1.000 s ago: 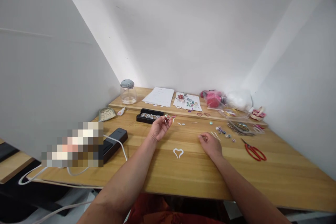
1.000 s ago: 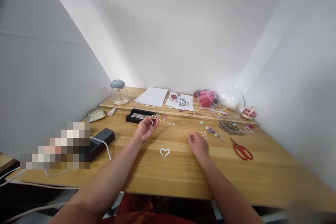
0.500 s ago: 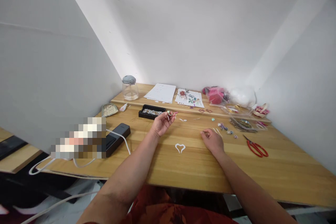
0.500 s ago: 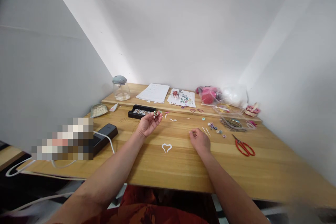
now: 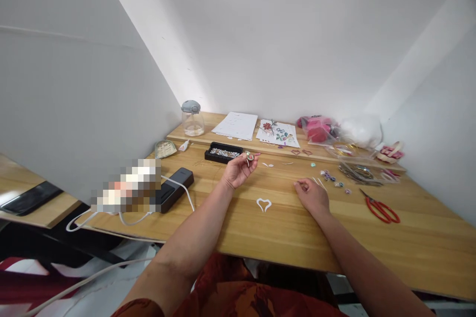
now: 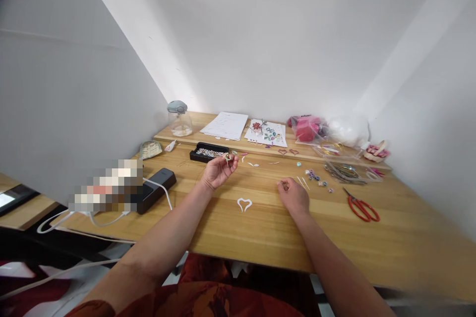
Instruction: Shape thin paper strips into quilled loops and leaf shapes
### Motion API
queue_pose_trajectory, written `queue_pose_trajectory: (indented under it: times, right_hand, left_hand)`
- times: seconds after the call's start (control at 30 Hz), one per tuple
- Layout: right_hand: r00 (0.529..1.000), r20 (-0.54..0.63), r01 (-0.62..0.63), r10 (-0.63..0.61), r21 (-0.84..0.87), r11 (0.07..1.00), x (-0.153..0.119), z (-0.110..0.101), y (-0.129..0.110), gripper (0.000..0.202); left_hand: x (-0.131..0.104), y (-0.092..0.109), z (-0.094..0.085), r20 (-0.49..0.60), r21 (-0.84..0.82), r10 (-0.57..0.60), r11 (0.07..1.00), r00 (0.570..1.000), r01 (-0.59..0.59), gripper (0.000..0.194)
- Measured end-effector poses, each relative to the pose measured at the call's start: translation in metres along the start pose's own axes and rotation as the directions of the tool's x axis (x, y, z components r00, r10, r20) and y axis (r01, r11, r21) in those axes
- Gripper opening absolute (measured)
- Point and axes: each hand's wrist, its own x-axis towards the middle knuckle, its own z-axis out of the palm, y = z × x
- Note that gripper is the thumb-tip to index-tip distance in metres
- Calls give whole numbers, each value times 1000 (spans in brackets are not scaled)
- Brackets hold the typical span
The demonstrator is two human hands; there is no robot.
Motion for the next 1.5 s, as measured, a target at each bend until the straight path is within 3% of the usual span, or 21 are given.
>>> queue_pose_trajectory:
  times: [0.67,0.97,1.27,1.5]
  right_hand:
    - [1000,-4,4,-4,-24,1000,3,2,5,34]
    - [999,-42,26,-23,87,996,3,0,6,37]
    - [984,-117,158,-137,191,969,3,5,14,37]
    - [969,-191,188,-157,156,970,1,2,12,34]
  left_hand:
    - [12,-8,-10,-211,41,57,998,976,-49,8]
    - [17,-7,-16,-250,27,83,997,965,-79,10]
    - [17,-2,-20,-298,35,126,992,946,-121,10]
    - [17,2,-23,-326,41,158,987,932,-153,11]
